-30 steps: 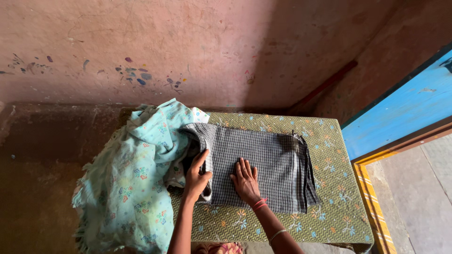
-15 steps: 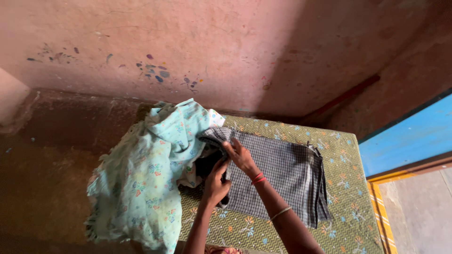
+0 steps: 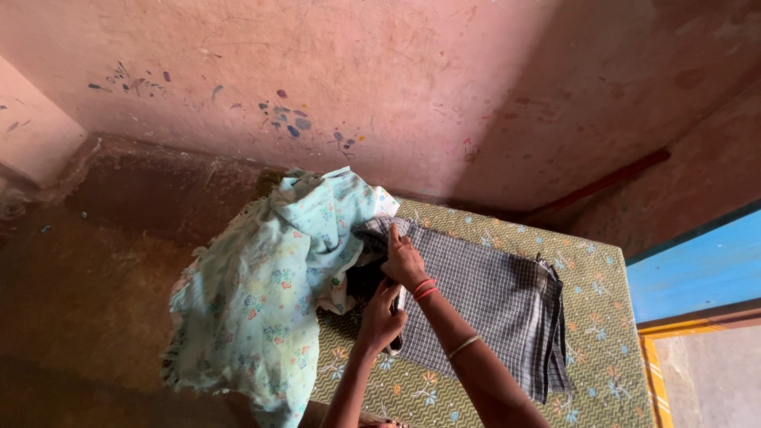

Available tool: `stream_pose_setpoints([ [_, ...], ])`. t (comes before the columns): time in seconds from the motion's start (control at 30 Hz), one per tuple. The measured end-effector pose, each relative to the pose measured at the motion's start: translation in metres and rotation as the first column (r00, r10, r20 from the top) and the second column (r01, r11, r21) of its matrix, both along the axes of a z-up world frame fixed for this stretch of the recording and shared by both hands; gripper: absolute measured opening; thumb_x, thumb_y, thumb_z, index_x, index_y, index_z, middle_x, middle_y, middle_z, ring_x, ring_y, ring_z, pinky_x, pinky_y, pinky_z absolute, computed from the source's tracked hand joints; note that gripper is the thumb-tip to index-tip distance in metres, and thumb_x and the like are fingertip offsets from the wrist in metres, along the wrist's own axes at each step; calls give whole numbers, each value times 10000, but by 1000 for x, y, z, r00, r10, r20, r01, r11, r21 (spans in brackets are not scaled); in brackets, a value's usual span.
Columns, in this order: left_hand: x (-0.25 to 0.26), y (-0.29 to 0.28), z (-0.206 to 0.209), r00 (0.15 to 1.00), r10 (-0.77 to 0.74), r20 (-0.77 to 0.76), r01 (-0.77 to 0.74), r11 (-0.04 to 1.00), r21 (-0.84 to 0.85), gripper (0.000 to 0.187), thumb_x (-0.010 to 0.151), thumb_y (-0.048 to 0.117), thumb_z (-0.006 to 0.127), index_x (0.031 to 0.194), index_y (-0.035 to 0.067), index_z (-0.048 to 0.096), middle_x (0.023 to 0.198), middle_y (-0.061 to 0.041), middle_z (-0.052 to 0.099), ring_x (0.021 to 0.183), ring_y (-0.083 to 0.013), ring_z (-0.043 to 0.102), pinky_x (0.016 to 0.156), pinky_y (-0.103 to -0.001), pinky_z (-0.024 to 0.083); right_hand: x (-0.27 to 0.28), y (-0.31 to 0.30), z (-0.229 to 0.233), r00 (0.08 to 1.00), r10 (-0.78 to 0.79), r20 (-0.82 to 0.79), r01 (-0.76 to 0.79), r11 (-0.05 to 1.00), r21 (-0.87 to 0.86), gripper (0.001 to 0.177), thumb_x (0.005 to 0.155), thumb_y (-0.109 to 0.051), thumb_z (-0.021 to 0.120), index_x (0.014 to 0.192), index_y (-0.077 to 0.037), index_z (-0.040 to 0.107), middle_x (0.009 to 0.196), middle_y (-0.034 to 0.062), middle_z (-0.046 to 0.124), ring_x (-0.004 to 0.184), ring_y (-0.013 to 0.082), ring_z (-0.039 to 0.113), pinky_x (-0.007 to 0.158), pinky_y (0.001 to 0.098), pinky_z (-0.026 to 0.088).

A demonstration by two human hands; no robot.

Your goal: The person folds a checkered cloth on a patterned table. They smooth the fabric, fold it in half multiple times, and press down to create a neat rectangular bundle.

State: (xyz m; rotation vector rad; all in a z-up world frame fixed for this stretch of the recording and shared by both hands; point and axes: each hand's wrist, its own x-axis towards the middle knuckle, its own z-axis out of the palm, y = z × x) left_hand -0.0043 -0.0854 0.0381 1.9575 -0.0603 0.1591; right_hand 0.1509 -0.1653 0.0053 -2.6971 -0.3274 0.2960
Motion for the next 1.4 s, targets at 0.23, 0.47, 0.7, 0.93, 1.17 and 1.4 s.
stream_pose_setpoints([
  [0.23,-2,-3,-4,998,-53,46,54,998,-13,725,713,11,509,1438,26,539,1501,-281,476,1386,-431,467,1159,-461,398,3,-9,-14,997,-26,68,21,998,63,1039,714,-68,745,1602,-114,207,1244,276,582,1115,460,635,925,490,558],
  [0.47,-6,-6,-5,992,-126,2,126,992,-9,670,728,-13,506,1383,60,630,1433,-297,523,1365,-437,498,1169,-469,383,4,-22,-19,981,-91,169,74,992,105,880,747,-13,678,1552,-133,345,1212,227,640,1033,448,673,841,506,575],
  [0.7,-14,-10,-12,996,-85,-16,87,979,183,669,742,-52,574,1390,110,601,1439,-300,453,1285,-466,523,1082,-472,463,15,-27,-33,918,-248,308,168,950,265,602,795,-268,809,1340,-127,595,995,211,753,903,451,703,797,514,572],
  [0.93,-22,-23,-13,979,-90,-181,158,897,412,687,806,11,669,1456,159,504,1277,-241,481,1130,-422,586,938,-497,540,37,-48,-46,909,-361,207,223,842,490,374,837,-351,797,1054,-54,730,856,178,758,770,342,747,698,444,575],
  [1.17,-19,-38,3,969,-139,-206,207,911,357,701,835,15,649,1499,102,441,1310,-224,475,1112,-392,596,921,-482,550,42,-77,-36,906,-388,-167,382,582,718,276,882,-234,804,878,29,720,704,66,659,612,131,561,548,351,450],
  [1.4,-20,-67,7,971,-189,-149,229,917,326,702,842,11,635,1507,40,414,1319,-248,475,1109,-428,584,920,-501,534,44,-110,-27,865,-226,-447,492,215,843,166,894,-128,756,887,26,695,750,35,684,605,132,616,529,300,483],
])
